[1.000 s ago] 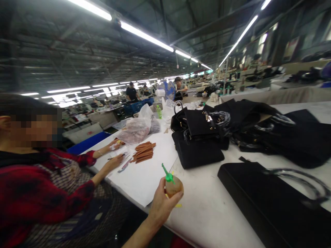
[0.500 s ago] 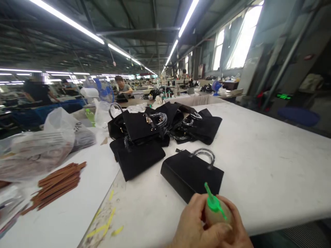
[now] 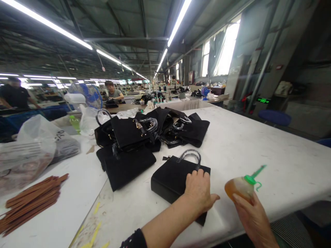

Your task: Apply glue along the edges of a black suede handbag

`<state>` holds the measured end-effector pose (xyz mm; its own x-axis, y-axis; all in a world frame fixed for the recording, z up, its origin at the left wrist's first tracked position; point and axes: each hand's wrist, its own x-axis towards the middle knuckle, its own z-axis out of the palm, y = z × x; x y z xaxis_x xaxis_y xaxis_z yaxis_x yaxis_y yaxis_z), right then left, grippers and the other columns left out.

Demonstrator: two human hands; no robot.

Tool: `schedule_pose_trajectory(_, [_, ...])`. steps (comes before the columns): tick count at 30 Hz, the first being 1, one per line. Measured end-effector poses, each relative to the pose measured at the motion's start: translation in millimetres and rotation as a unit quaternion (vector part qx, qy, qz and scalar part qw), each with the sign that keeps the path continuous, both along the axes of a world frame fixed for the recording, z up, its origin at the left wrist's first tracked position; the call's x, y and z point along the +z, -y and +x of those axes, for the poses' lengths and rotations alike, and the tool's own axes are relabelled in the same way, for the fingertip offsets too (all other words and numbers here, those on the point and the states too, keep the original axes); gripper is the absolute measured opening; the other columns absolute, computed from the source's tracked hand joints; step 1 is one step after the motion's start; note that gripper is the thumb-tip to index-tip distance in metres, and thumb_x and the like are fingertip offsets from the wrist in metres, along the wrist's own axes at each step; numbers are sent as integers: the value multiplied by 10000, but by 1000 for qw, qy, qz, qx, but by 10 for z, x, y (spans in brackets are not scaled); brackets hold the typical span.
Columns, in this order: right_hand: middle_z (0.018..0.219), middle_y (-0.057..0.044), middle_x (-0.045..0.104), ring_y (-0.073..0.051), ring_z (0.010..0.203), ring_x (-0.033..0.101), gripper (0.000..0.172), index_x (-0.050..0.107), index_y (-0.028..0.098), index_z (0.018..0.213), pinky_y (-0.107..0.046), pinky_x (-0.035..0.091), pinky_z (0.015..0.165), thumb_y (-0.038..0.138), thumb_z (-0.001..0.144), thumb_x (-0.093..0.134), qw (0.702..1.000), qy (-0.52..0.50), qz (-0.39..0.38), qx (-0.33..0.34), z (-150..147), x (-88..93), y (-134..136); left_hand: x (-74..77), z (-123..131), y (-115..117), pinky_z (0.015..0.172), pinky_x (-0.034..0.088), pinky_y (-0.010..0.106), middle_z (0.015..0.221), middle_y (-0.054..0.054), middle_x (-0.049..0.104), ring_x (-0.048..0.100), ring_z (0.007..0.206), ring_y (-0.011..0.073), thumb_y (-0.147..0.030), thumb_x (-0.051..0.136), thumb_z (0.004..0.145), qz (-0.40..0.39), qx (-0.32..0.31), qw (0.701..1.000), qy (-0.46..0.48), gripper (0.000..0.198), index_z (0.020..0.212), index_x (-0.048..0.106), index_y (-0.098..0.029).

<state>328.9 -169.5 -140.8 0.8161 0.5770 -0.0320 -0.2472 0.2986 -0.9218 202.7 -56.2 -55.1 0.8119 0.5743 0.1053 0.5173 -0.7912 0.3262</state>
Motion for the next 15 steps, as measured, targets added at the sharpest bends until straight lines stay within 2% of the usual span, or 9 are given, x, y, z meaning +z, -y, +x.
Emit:
schedule_pose_trajectory(3, [1047, -48, 613, -252, 993, 588, 604, 515, 214, 1111, -410, 472, 898, 377, 585, 763, 993, 107, -45, -27, 225, -32, -66, -22, 62, -31, 812, 412, 532, 1016, 189, 574, 515, 961, 364, -363, 637, 671, 28, 33, 998, -36, 427, 1010, 581, -110])
schedule_pose_trajectory(5, [1059, -61, 613, -264, 989, 585, 648, 494, 204, 1128, -415, 462, 888, 435, 578, 748, 964, 218, -141, -64, 445, -84, -70, 35, 7, -23, 791, 425, 511, 975, 198, 590, 541, 927, 351, -253, 588, 681, 37, 36, 998, -46, 348, 991, 590, -95])
schedule_pose_trajectory(6, [1047, -73, 616, -278, 985, 582, 644, 503, 195, 1111, -424, 455, 883, 471, 576, 733, 935, 278, -207, -77, 566, -118, -67, 77, -41, -18, 776, 434, 497, 957, 206, 597, 555, 905, 348, -225, 572, 684, 39, 37, 997, -53, 323, 974, 598, -84])
schedule_pose_trajectory(8, [971, -101, 625, -303, 950, 581, 561, 546, 173, 1004, -438, 452, 846, 538, 598, 674, 857, 380, -340, -73, 795, -197, -59, 171, -170, -27, 740, 453, 463, 915, 215, 612, 580, 853, 337, -192, 538, 704, 47, 40, 996, -70, 262, 920, 621, -70])
schedule_pose_trajectory(10, [893, -123, 622, -315, 897, 586, 489, 557, 165, 899, -440, 460, 793, 581, 644, 596, 791, 438, -425, -48, 954, -275, -53, 264, -334, -74, 712, 463, 421, 863, 199, 626, 596, 807, 314, -148, 497, 721, 73, 48, 993, -76, 215, 867, 636, -75])
schedule_pose_trajectory(12, [891, -142, 620, -324, 900, 585, 484, 552, 156, 900, -449, 457, 805, 583, 672, 553, 757, 477, -445, -40, 998, -340, -35, 349, -533, -169, 716, 464, 389, 836, 168, 637, 605, 802, 290, -97, 451, 733, 116, 68, 989, -60, 222, 851, 638, -97])
schedule_pose_trajectory(15, [1089, -214, 581, -375, 1085, 518, 616, 522, 100, 1074, -512, 369, 957, 572, 679, 529, 746, 522, -390, -133, 818, -420, 73, 470, -906, -377, 753, 471, 370, 896, 134, 666, 622, 844, 271, -107, 398, 807, 177, 118, 977, -6, 281, 938, 644, -139])
